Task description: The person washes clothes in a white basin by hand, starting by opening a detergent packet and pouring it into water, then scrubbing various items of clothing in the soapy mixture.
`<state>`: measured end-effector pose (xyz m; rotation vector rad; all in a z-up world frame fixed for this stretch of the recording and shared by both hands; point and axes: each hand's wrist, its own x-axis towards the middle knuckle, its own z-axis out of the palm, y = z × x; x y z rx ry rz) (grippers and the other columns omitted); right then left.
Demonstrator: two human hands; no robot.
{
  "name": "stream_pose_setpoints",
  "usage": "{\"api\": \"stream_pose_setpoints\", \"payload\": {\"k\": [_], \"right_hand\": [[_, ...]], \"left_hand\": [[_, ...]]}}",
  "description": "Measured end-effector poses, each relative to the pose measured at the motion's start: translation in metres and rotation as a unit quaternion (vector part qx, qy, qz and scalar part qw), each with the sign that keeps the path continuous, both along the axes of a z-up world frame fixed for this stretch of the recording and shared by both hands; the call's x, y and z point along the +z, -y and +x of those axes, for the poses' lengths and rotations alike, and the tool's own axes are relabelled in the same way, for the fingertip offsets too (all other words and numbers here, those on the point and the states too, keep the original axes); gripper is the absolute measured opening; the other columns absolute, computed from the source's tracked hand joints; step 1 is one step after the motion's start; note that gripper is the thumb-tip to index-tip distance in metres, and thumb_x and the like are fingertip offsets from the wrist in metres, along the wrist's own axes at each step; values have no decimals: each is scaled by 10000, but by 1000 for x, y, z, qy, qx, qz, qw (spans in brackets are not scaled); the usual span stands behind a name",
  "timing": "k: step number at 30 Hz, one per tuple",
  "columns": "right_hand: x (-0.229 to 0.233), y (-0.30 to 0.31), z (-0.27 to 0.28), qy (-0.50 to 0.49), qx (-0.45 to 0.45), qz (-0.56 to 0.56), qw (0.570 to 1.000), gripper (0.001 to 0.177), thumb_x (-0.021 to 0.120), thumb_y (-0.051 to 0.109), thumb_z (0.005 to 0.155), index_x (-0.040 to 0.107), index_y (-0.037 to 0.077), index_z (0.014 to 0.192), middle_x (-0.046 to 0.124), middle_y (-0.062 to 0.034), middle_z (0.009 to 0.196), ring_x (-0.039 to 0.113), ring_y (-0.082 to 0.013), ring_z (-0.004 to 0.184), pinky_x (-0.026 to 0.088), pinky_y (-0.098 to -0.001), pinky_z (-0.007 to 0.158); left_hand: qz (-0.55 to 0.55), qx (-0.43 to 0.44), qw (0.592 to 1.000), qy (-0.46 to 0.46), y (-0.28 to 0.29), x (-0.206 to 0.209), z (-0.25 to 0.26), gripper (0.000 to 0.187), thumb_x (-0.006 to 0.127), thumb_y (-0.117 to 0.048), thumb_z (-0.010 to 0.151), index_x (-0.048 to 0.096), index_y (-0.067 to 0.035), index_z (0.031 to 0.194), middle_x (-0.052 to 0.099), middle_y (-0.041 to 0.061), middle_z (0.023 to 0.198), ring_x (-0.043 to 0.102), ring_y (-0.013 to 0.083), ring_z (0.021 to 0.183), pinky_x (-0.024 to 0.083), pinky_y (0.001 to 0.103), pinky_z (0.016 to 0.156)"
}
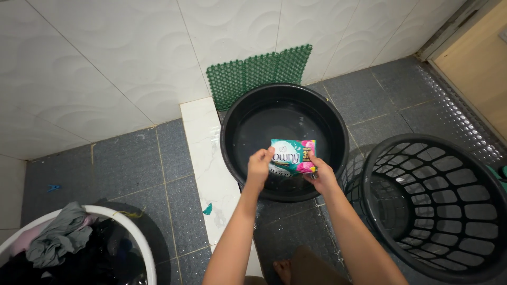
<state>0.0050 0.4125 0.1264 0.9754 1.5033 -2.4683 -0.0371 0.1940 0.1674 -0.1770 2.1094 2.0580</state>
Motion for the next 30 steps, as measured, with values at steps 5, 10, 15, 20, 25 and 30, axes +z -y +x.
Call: {"api": "stream_pose_setpoints", "payload": {"k": [5, 10, 15, 20, 25, 30], "right_hand": [[20, 17, 12, 55, -38, -247, 967, 987, 532, 762, 838, 453, -21, 1435, 490, -274, 1470, 488, -442, 1326, 356, -681, 1075], [-27, 4, 14, -19, -72, -301, 951, 826, 594, 615, 912, 545, -47, 1404, 548, -235, 1456, 518, -385, 1339, 400, -538, 1103], [-43, -14, 11, -124, -63, -287, 948, 463, 523, 51, 756, 697, 92, 1183, 691, -231, 1245, 656, -396, 1166, 538, -537, 988], [-26, -7, 4, -166, -43, -277, 946, 467, 511, -41, 794, 677, 90, 1210, 649, -232, 1282, 654, -382, 1153, 581, -476, 949], [38, 20, 17, -151, -46, -236, 959, 468, 511, 13, 815, 646, 129, 1249, 684, -175, 1253, 712, -321, 1112, 587, -445, 941], [30, 24, 10, -107, -44, -216, 970, 391, 544, 310, 1035, 643, 94, 1346, 699, -148, 1209, 693, -262, 1072, 556, -429, 942]], "left_hand": [[203, -103, 959, -170, -7, 10, 27, 284, 684, -232, 963, 637, 14, 828, 670, 80, 1288, 619, 104, 1029, 504, 248, 906], [43, -187, 943, -272, 4, 34, 59, 297, 688, -214, 1012, 637, 34, 857, 700, 161, 1336, 644, 167, 1136, 488, 279, 967], [8, -25, 978, -206, -6, 32, 59, 310, 770, -269, 940, 709, 24, 1024, 677, 161, 1237, 711, 211, 990, 586, 313, 837], [-27, 6, 990, -138, -7, 11, 46, 827, 885, -218, 807, 394, 43, 1419, 559, 181, 1278, 641, 235, 1104, 549, 334, 894], [151, 5, 987, 58, 4, -11, 40, 702, 831, -122, 808, 472, 76, 1377, 697, 167, 1120, 699, 226, 992, 593, 332, 855], [247, -12, 965, 92, 18, -18, 34, 388, 741, -57, 912, 608, 68, 1254, 705, 129, 1059, 678, 199, 935, 567, 331, 845]]}}
